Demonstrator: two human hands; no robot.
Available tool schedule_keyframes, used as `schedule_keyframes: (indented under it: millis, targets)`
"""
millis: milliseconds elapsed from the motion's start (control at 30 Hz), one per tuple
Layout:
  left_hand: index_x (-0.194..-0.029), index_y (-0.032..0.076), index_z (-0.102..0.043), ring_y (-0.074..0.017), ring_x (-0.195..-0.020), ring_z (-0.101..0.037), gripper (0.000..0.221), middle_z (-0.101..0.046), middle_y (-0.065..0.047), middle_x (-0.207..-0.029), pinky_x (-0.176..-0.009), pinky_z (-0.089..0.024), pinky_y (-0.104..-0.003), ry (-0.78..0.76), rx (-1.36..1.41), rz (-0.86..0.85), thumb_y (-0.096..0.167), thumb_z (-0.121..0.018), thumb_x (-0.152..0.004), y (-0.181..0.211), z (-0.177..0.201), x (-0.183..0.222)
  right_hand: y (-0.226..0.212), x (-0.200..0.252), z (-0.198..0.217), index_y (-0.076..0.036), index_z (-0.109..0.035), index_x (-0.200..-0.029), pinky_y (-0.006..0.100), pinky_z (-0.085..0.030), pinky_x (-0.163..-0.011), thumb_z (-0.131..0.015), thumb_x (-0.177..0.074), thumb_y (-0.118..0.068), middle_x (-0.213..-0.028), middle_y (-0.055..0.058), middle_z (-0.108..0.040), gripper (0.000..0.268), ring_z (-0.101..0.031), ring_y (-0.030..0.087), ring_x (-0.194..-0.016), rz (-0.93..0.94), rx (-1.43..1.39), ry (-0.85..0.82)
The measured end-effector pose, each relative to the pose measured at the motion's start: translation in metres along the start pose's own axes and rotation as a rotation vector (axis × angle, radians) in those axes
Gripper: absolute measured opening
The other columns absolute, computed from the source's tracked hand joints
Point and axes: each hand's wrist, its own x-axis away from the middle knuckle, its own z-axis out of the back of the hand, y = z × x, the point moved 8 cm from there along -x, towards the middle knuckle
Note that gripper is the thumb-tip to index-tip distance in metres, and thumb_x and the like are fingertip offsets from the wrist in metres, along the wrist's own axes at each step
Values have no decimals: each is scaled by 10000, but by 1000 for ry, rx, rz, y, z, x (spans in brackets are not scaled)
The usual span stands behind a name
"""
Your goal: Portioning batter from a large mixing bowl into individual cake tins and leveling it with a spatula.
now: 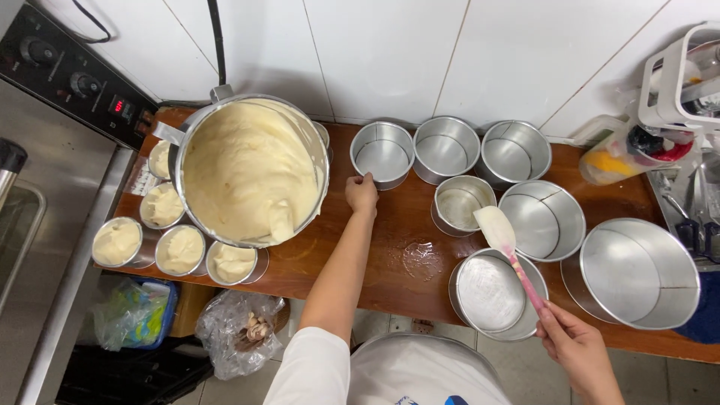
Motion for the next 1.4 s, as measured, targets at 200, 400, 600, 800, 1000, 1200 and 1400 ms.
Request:
schedule_keyframes:
  millis: [200,400,600,800,1000,1200,1400]
  targets:
    - [-1051,7,-612,-183,-711,-548,207,-604,-115,-949,-634,-497,-295,-52,2,95,194,-576,-969,-21,29,58,-15,3,-11,53,-704,-1301,291,-379,-532,-607,-1049,-103,-795,173,-624,311,-500,194,-653,48,79,36]
    - [-905,27,-534,-285,-1023,-556,141,-561,-138,-1090,-977,-590,-543,-117,359,204,131,-605,-968,-80,117,115,-95,12,-104,-33,-671,-1127,287,-439,-549,-570,-1001,-91,-772,54,-685,171,-550,148,-598,575,544,-157]
    - [-883,26,-468,-244,-978,-454,182,-372,-89,-968,-849,-644,-574,-29,406,214,46,-647,-911,-56,188,169,-211,20,-240,-296,-715,-1196,309,-564,-796,-588,-1071,-302,-904,-74,-689,178,-720,178,-855,1458,1000,23]
    - [-854,50,-488,-211,-946,-427,215,-371,-49,-937,-812,-664,-590,-22,467,173,89,-690,-918,-53,207,162,-307,44,-391,-256,-688,-1145,303,-435,-681,-602,-1031,-94,-816,-25,-481,216,-570,179,-712,2084,1067,304]
    - [-866,44,-514,-186,-918,-419,207,-376,-42,-913,-793,-677,-557,21,520,164,116,-696,-933,-46,216,156,-324,42,-497,-157,-638,-1026,325,-354,-603,-607,-959,-105,-761,26,-506,90,-519,195,-650,2163,1381,384]
    - [-848,63,-496,-193,-967,-398,253,-368,-47,-950,-850,-662,-547,2,511,119,168,-684,-979,-33,219,152,-318,7,-486,-129,-752,-822,258,-441,-491,-613,-970,-116,-625,69,-633,203,-617,175,-539,1793,1612,-139]
    - [-880,52,-495,-195,-991,-375,236,-357,-53,-988,-901,-648,-549,-11,541,104,169,-654,-1007,-28,212,157,-302,16,-446,-104,-789,-973,345,-558,-615,-536,-999,-108,-751,109,-746,254,-715,260,-676,1431,1704,-490]
